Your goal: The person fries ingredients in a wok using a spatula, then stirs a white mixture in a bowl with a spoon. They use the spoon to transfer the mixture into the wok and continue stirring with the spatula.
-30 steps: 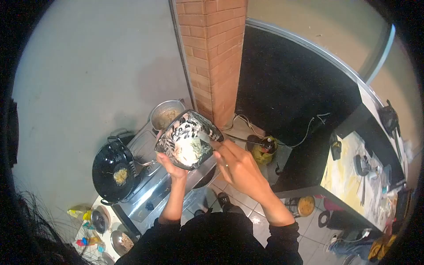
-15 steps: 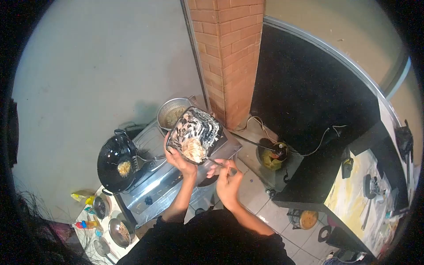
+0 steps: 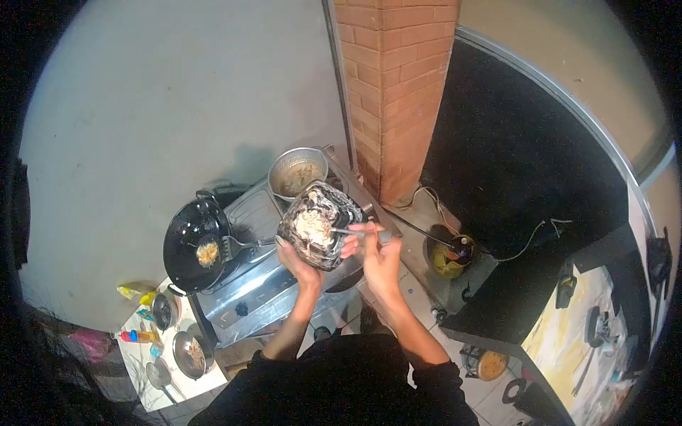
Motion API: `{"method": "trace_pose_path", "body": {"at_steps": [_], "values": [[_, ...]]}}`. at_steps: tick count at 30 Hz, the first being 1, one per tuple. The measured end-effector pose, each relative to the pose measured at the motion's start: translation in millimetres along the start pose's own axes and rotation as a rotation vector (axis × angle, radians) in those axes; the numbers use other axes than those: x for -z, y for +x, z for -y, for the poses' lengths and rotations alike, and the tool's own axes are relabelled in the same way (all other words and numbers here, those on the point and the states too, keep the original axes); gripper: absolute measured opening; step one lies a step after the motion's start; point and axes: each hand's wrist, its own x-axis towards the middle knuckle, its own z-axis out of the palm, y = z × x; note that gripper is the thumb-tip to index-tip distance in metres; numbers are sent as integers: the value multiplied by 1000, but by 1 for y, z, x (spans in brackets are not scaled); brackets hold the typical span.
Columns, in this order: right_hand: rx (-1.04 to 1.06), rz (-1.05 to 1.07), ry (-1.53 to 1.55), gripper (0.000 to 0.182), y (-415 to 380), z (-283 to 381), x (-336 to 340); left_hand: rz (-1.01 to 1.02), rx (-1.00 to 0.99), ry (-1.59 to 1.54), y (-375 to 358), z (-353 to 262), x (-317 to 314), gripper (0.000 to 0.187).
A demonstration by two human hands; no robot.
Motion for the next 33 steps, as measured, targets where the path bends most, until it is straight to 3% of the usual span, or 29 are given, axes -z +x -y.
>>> {"method": "trace_pose_path", "body": {"at_steps": [3,6,9,11,14,16,20,22,25,28,33], "values": [[17,68,-57,41,9,17,0,-51,71,-92,6,-5,6,62],[33,135,-86,34,16,30,1,38,207,-191,8,-15,9,71],[91,196,-161,32,17,45,1,-43,233,-341,10,-22,3,62],[120,223,-196,32,15,51,3,-1,264,-333,10,-28,5,66],[198,268,-211,25,12,57,4,52,302,-337,8,-41,-1,71],[401,442,-501,18,8,66,4,63,309,-348,8,-50,-6,71],[504,451,-547,19,0,80,7,79,274,-353,8,-58,-13,69],[582,578,-714,23,-4,84,8,89,256,-375,8,-60,-12,68],[643,523,-670,21,-6,96,8,121,244,-377,8,-61,-13,70],[661,560,-722,31,-1,103,15,130,247,-356,6,-67,-12,69],[657,596,-807,32,-6,99,13,116,278,-346,2,-79,-17,68]]}}
